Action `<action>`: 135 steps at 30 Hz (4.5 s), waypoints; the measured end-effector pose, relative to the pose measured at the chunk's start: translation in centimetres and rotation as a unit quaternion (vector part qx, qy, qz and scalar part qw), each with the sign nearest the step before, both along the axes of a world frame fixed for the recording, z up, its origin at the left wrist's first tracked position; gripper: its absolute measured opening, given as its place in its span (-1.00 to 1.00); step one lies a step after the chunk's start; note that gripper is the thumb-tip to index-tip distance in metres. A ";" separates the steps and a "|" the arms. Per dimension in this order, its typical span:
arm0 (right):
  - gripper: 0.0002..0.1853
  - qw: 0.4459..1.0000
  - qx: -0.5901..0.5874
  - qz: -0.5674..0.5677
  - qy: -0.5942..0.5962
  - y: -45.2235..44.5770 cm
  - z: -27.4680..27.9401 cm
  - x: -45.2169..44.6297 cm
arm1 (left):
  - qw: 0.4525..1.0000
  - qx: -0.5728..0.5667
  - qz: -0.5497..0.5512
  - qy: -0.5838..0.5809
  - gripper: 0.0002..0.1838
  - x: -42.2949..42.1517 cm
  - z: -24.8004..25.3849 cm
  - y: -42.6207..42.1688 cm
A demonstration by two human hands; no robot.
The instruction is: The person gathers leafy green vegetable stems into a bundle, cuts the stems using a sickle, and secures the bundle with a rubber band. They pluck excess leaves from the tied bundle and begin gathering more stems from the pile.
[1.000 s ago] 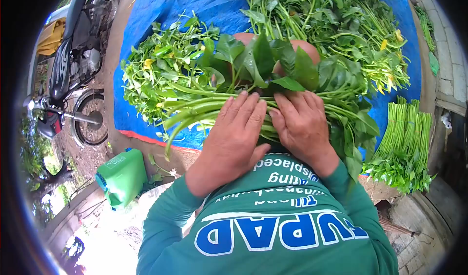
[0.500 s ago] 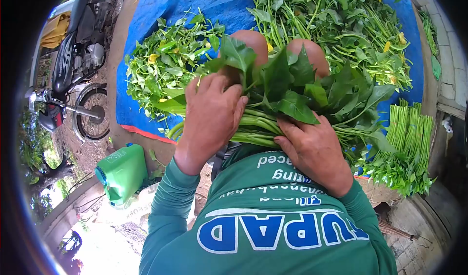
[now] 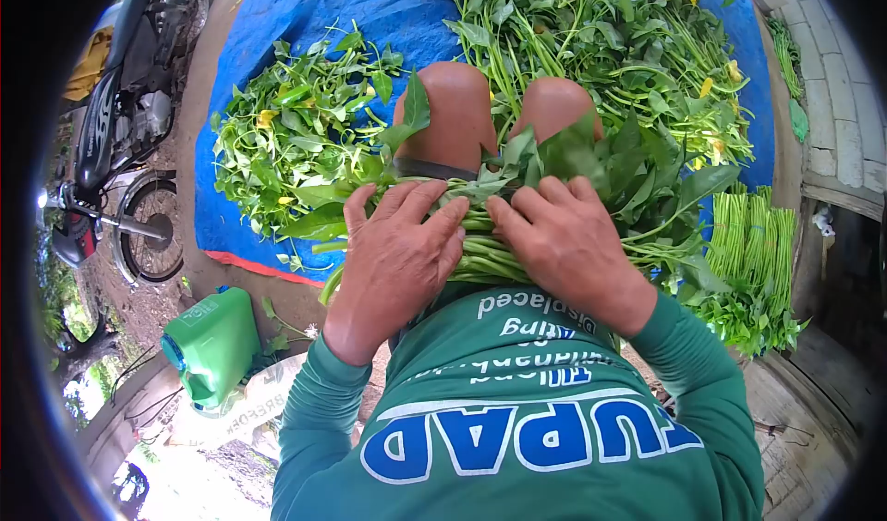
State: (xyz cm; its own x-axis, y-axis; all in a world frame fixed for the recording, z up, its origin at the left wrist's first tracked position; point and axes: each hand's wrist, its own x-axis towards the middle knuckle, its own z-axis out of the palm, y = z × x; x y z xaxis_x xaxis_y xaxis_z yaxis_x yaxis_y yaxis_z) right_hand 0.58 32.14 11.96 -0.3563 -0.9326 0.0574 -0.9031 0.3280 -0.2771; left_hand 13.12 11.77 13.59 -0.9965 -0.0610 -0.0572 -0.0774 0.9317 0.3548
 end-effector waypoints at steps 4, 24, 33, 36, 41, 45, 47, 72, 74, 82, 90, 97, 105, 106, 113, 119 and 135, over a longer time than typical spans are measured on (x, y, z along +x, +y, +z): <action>-0.72 0.999 -0.029 -0.030 0.009 0.2 -0.3 0.6 | 0.993 0.057 0.036 0.092 -0.66 -2.9 1.5 0.0; -0.82 0.984 -0.096 -0.132 -0.066 3.1 -0.4 0.7 | 0.859 0.435 -0.173 -0.206 -0.23 -13.0 -8.5 0.9; -0.67 0.854 -0.268 -0.203 -0.396 4.8 -2.4 -4.8 | 0.692 0.521 -0.077 -0.494 -0.13 -13.5 -5.2 1.6; -0.67 0.835 -0.239 -0.230 -0.440 6.8 1.9 -5.4 | 0.766 0.393 -0.062 -0.506 -0.20 -13.7 -4.8 2.1; -0.55 0.981 0.002 -0.105 -0.165 8.3 3.6 -1.1 | 0.857 0.218 -0.130 -0.449 -0.20 -14.1 -5.9 2.4; -0.45 0.976 -0.006 -0.143 -0.165 8.7 3.0 0.4 | 0.862 0.219 -0.114 -0.443 -0.21 -14.0 -5.1 2.9; -0.38 0.970 0.033 -0.151 -0.188 8.6 3.7 0.4 | 0.866 0.186 -0.153 -0.438 -0.21 -14.4 -5.6 3.0; -0.67 0.987 -0.031 -0.119 -0.101 6.5 2.1 2.3 | 0.767 0.487 -0.061 -0.412 -0.37 -13.4 -4.3 1.2; -0.66 0.990 -0.066 -0.119 -0.043 5.7 2.1 2.0 | 0.808 0.478 -0.069 -0.337 -0.42 -13.2 -2.5 0.1; -0.53 0.983 -0.078 -0.160 0.041 2.2 -1.8 0.3 | 0.970 0.160 -0.185 -0.007 -0.70 -15.4 -5.5 -3.6; -0.42 0.985 -0.080 -0.148 -0.035 2.8 -1.0 0.5 | 0.947 0.288 -0.100 -0.105 -0.52 -16.4 -6.9 -4.2; -0.59 0.988 -0.065 -0.139 -0.005 2.1 -0.5 0.1 | 0.983 0.118 -0.095 -0.101 -0.51 -16.5 -4.7 -3.5; -0.63 0.987 0.024 -0.025 -0.155 4.6 1.6 0.8 | 0.973 0.109 -0.188 0.077 -0.56 -12.7 -4.6 -0.5; -0.62 0.982 0.018 -0.016 -0.188 5.4 1.7 1.2 | 0.977 0.080 -0.183 0.069 -0.55 -12.1 -4.8 0.2; -0.38 0.768 -0.108 -0.049 -0.630 2.4 11.2 -12.1 | 0.964 -0.038 -0.230 0.126 -0.35 -10.3 -3.9 2.0; -0.06 0.854 0.075 0.054 -0.512 -4.0 4.1 -19.1 | 0.966 -0.064 -0.219 0.122 -0.26 -9.9 -3.9 1.7; 0.15 0.993 0.004 -0.121 -0.002 3.1 -1.5 -5.8 | 0.956 0.235 -0.173 -0.043 0.16 -10.6 -1.1 -5.5</action>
State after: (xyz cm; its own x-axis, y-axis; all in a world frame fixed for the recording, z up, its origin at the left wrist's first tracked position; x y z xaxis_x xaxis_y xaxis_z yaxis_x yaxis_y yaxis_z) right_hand -5.19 35.26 10.41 -0.5707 -0.8197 0.0489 -0.7962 0.5379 -0.2770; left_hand 2.52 6.25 12.54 -0.9428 0.3235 -0.0807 0.1581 0.6469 0.7460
